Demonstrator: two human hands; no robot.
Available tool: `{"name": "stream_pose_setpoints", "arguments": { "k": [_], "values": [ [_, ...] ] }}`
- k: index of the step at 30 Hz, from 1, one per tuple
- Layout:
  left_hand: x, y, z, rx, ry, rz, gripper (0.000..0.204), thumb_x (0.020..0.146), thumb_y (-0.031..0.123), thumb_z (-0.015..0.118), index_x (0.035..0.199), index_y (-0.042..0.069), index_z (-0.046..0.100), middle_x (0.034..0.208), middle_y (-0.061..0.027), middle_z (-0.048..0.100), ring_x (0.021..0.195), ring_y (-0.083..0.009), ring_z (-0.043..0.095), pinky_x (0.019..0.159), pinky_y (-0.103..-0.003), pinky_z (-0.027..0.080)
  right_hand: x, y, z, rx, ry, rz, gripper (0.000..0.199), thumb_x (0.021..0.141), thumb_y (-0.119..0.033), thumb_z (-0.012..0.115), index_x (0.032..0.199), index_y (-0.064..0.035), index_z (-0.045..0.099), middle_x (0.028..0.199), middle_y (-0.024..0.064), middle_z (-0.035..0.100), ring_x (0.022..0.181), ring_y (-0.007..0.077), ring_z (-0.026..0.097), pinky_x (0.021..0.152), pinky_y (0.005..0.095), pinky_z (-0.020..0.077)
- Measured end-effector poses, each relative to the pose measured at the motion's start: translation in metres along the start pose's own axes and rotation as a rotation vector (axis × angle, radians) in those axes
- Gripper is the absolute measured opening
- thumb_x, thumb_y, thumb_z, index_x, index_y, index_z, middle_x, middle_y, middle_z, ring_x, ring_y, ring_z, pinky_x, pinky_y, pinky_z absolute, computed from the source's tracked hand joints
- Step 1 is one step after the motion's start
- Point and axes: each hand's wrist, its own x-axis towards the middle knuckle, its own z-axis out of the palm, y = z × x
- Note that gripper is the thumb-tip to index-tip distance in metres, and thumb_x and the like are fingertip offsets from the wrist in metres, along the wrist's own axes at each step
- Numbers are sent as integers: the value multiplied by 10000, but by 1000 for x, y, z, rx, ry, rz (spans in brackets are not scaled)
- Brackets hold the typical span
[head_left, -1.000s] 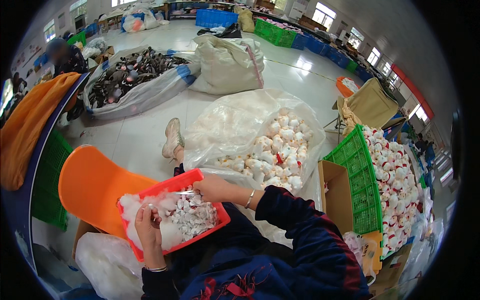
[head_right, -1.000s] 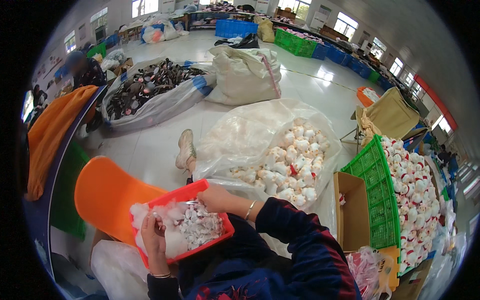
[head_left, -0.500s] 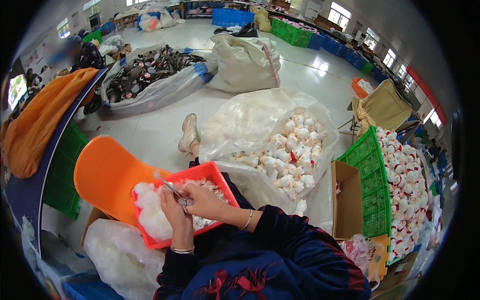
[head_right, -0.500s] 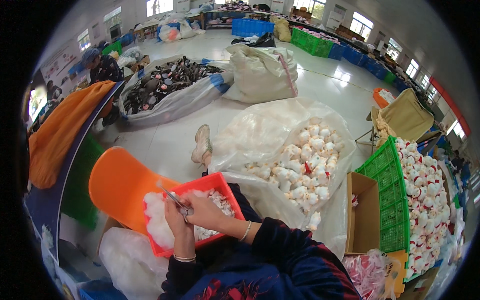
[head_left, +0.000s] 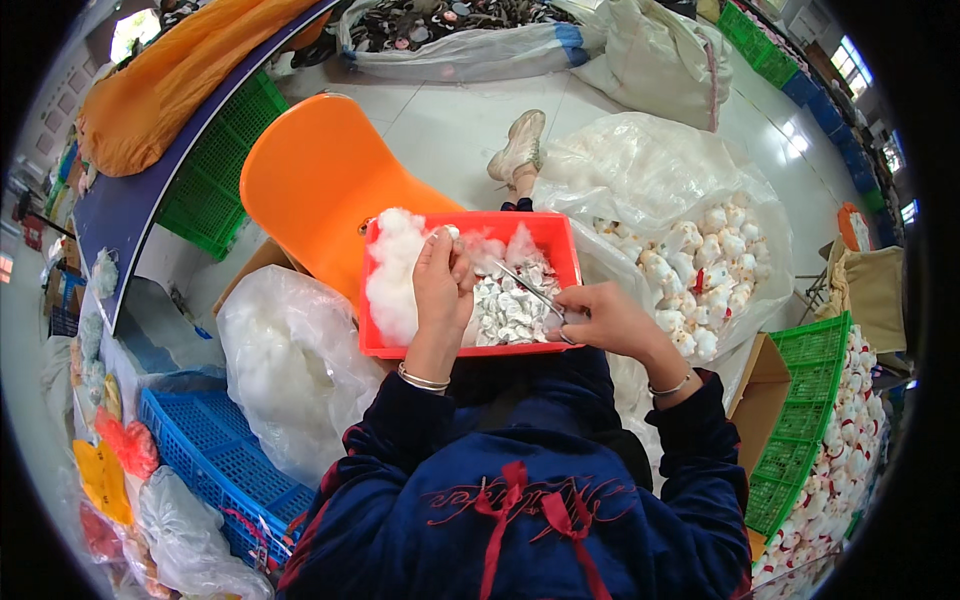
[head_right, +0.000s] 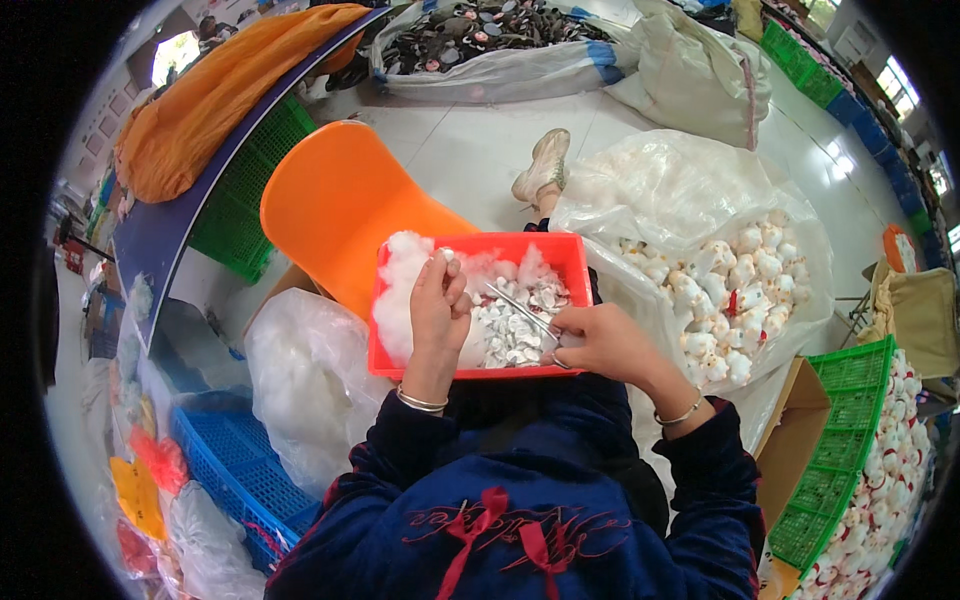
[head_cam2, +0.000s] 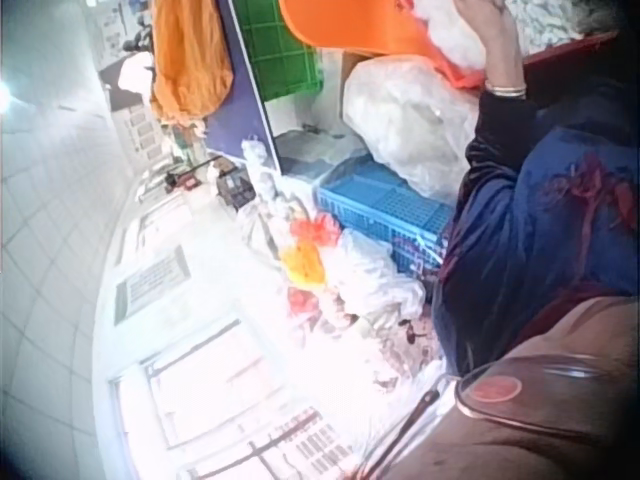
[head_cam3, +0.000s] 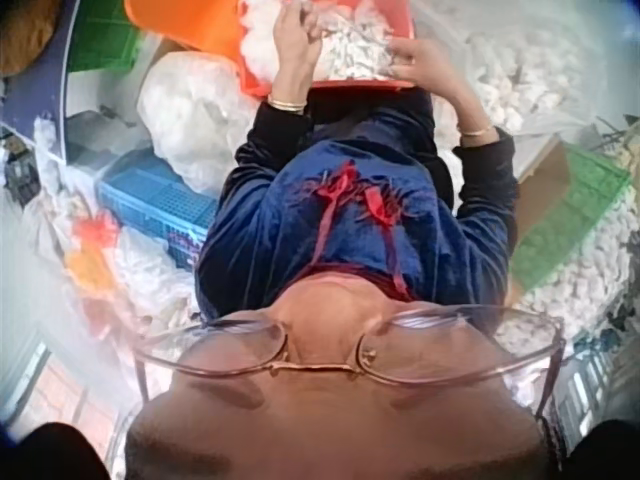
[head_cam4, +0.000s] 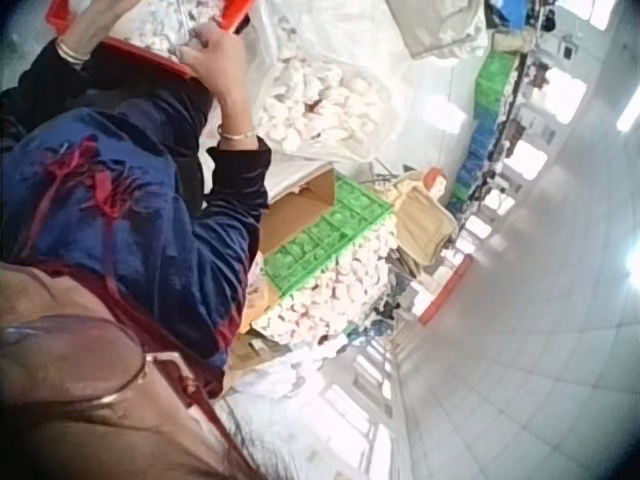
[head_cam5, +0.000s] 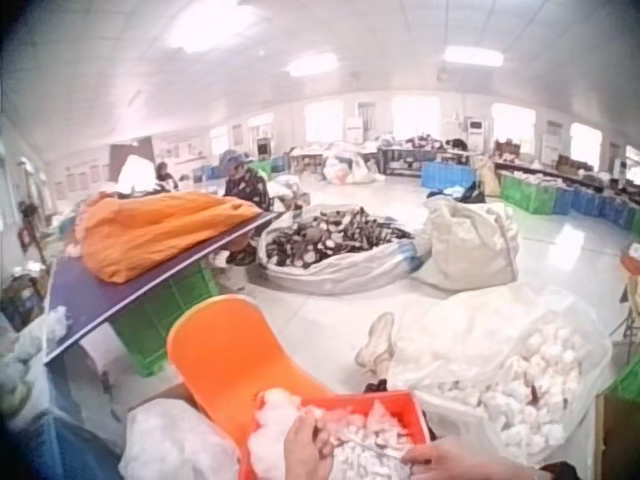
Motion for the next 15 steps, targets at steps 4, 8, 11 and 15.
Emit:
{"name": "stream_pose_setpoints", "arguments": {
  "k": [4,8,11,15],
  "values": [
    [2,-3,-9,33,-64,4,159,1059,218,572,933,121,575,835,27,569,569,-41,402,475,-211,299,-4,15,-1,58,39,-73,328,762,-206,795,1026,-24,727,833,197,678,746,324,663,715,378,528],
    [3,-11,-2,-33,-94,49,126,1066,202,568,1019,92,608,836,5,595,694,-81,538,629,-235,478,-3,8,-3,11,13,-115,345,768,-248,793,1022,-24,726,864,206,687,791,365,672,730,402,533],
    [-13,-11,19,-79,-156,-60,110,1064,177,565,1025,88,615,846,1,609,771,-103,582,798,-278,543,2,-3,1,-9,-44,-116,341,773,-270,782,1002,-25,721,887,205,693,835,384,675,750,424,534],
    [1,-8,4,-62,-152,15,117,1058,158,567,993,78,623,841,-4,604,762,-108,574,839,-316,540,1,18,0,-101,46,-39,328,763,-264,775,999,-45,713,901,194,697,887,390,673,782,447,535]
  ]
}}
